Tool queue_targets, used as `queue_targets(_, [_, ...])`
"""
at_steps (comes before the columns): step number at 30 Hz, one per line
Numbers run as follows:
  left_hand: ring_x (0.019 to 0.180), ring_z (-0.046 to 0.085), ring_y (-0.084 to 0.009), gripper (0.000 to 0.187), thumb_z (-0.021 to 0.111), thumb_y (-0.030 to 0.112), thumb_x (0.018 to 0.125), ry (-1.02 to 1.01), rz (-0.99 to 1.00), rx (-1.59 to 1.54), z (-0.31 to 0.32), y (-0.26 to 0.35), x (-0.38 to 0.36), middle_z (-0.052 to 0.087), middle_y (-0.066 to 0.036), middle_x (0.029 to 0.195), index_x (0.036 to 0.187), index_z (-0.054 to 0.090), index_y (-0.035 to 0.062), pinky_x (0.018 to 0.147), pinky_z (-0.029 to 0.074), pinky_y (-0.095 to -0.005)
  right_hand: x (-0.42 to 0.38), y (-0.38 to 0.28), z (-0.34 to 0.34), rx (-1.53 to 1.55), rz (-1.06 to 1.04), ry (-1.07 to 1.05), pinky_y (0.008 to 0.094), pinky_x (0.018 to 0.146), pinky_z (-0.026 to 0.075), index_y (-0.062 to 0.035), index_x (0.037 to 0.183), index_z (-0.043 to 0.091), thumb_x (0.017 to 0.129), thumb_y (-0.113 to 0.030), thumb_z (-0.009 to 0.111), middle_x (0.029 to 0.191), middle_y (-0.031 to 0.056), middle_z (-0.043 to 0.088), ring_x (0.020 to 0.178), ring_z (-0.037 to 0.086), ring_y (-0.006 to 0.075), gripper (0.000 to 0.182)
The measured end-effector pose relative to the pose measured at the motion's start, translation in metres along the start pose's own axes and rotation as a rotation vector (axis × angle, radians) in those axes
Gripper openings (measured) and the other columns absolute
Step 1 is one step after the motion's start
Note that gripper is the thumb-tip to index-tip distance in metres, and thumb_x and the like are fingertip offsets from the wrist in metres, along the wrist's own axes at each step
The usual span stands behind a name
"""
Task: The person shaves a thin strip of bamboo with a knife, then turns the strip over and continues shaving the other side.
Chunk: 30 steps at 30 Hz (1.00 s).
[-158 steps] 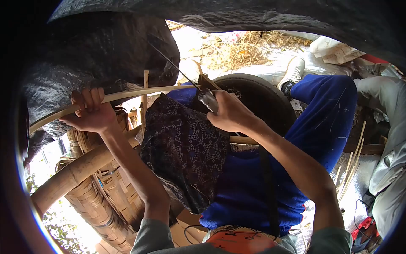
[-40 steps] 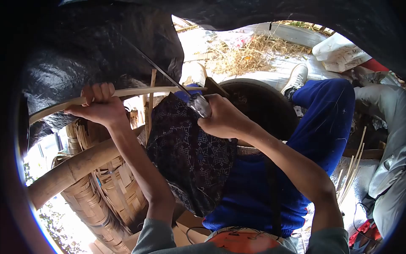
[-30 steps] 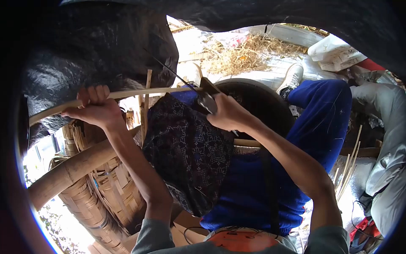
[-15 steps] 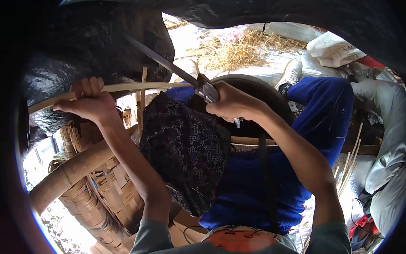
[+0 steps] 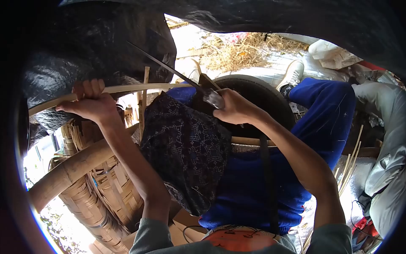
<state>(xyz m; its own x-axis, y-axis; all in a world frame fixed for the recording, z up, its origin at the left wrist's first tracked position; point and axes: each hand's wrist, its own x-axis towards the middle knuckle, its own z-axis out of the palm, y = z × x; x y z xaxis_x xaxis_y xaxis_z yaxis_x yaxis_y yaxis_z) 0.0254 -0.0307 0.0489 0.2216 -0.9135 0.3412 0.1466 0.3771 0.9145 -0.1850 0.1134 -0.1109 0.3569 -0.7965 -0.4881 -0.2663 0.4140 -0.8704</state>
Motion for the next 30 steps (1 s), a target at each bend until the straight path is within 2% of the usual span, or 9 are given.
queue_targets(5, [0.046, 0.006, -0.0090, 0.068, 0.015, 0.077, 0.081, 0.016, 0.006, 0.049, 0.011, 0.002, -0.004, 0.011, 0.004, 0.047, 0.055, 0.022, 0.0152, 0.043, 0.007, -0.0265, 0.020, 0.073, 0.032, 0.031, 0.222, -0.043, 0.0364, 0.060, 0.047, 0.0026, 0.097, 0.055, 0.070, -0.011, 0.056, 0.073, 0.0156, 0.059, 0.075, 0.061, 0.0236, 0.030])
queue_targets(7, [0.046, 0.006, -0.0091, 0.068, 0.014, 0.077, 0.081, -0.009, 0.000, 0.013, 0.010, 0.003, 0.001, 0.011, 0.003, 0.047, 0.054, 0.022, 0.0149, 0.043, 0.007, -0.0264, 0.019, 0.072, 0.028, 0.039, 0.125, 0.067, 0.0318, 0.046, 0.042, 0.0010, 0.081, 0.052, 0.070, -0.010, 0.056, 0.056, 0.0037, 0.049, 0.049, 0.052, 0.0148, 0.015])
queue_targets(14, [0.047, 0.006, -0.0097, 0.069, 0.012, 0.076, 0.081, -0.064, -0.013, -0.007, 0.016, -0.002, -0.001, 0.012, 0.003, 0.046, 0.054, 0.023, 0.0141, 0.045, 0.007, -0.0267, -0.007, -0.035, -0.008, -0.011, 0.013, -0.061, 0.0368, 0.056, 0.046, 0.0004, 0.085, 0.053, 0.072, -0.007, 0.055, 0.063, 0.0092, 0.053, 0.060, 0.056, 0.0209, 0.016])
queue_targets(17, [0.047, 0.006, -0.0097, 0.069, 0.011, 0.077, 0.081, -0.046, 0.000, 0.019, 0.020, -0.001, -0.003, 0.012, 0.003, 0.046, 0.054, 0.024, 0.0143, 0.045, 0.007, -0.0267, -0.017, -0.045, -0.002, 0.082, -0.356, 0.169, 0.0335, 0.066, 0.046, 0.0003, 0.101, 0.054, 0.072, -0.008, 0.059, 0.071, 0.0075, 0.055, 0.072, 0.056, 0.0167, 0.031])
queue_targets(19, [0.047, 0.006, -0.0096, 0.069, 0.011, 0.076, 0.081, -0.053, -0.007, 0.012, 0.016, -0.003, -0.002, 0.012, 0.003, 0.046, 0.054, 0.024, 0.0146, 0.045, 0.007, -0.0264, -0.005, -0.014, 0.011, 0.114, -0.265, 0.064, 0.0327, 0.068, 0.046, -0.0020, 0.107, 0.051, 0.073, -0.010, 0.060, 0.074, 0.0052, 0.055, 0.074, 0.056, 0.0166, 0.036])
queue_targets(21, [0.047, 0.006, -0.0095, 0.068, 0.011, 0.076, 0.082, -0.072, -0.001, -0.006, 0.016, 0.001, -0.002, 0.012, 0.003, 0.046, 0.054, 0.024, 0.0149, 0.045, 0.007, -0.0262, 0.017, 0.049, 0.027, 0.078, 0.334, -0.142, 0.0324, 0.069, 0.048, -0.0009, 0.105, 0.053, 0.072, -0.014, 0.061, 0.074, 0.0071, 0.057, 0.073, 0.058, 0.0200, 0.037])
queue_targets(25, [0.047, 0.005, -0.0094, 0.068, 0.012, 0.076, 0.082, -0.003, 0.006, 0.077, 0.016, 0.000, 0.000, 0.012, 0.003, 0.046, 0.055, 0.023, 0.0151, 0.044, 0.007, -0.0258, 0.026, 0.098, 0.024, -0.199, 0.073, 0.241, 0.0382, 0.061, 0.048, -0.0006, 0.092, 0.056, 0.068, -0.016, 0.060, 0.068, 0.0121, 0.058, 0.067, 0.061, 0.0214, 0.029])
queue_targets(27, [0.047, 0.006, -0.0095, 0.066, 0.013, 0.074, 0.084, 0.009, -0.002, 0.039, 0.016, 0.000, 0.000, 0.011, 0.004, 0.047, 0.055, 0.023, 0.0153, 0.044, 0.007, -0.0262, 0.023, 0.079, 0.004, -0.039, 0.226, 0.011, 0.0367, 0.058, 0.048, 0.0021, 0.088, 0.056, 0.068, -0.016, 0.060, 0.065, 0.0116, 0.057, 0.065, 0.060, 0.0234, 0.028])
queue_targets(30, [0.046, 0.008, -0.0098, 0.066, 0.014, 0.073, 0.084, 0.002, 0.009, 0.034, 0.015, -0.001, 0.003, 0.014, 0.003, 0.049, 0.055, 0.026, 0.0151, 0.045, 0.009, -0.0258, 0.031, 0.072, 0.005, -0.132, -0.197, 0.154, 0.0328, 0.046, 0.044, 0.0037, 0.084, 0.053, 0.070, -0.012, 0.058, 0.058, 0.0091, 0.054, 0.051, 0.057, 0.0186, 0.022])
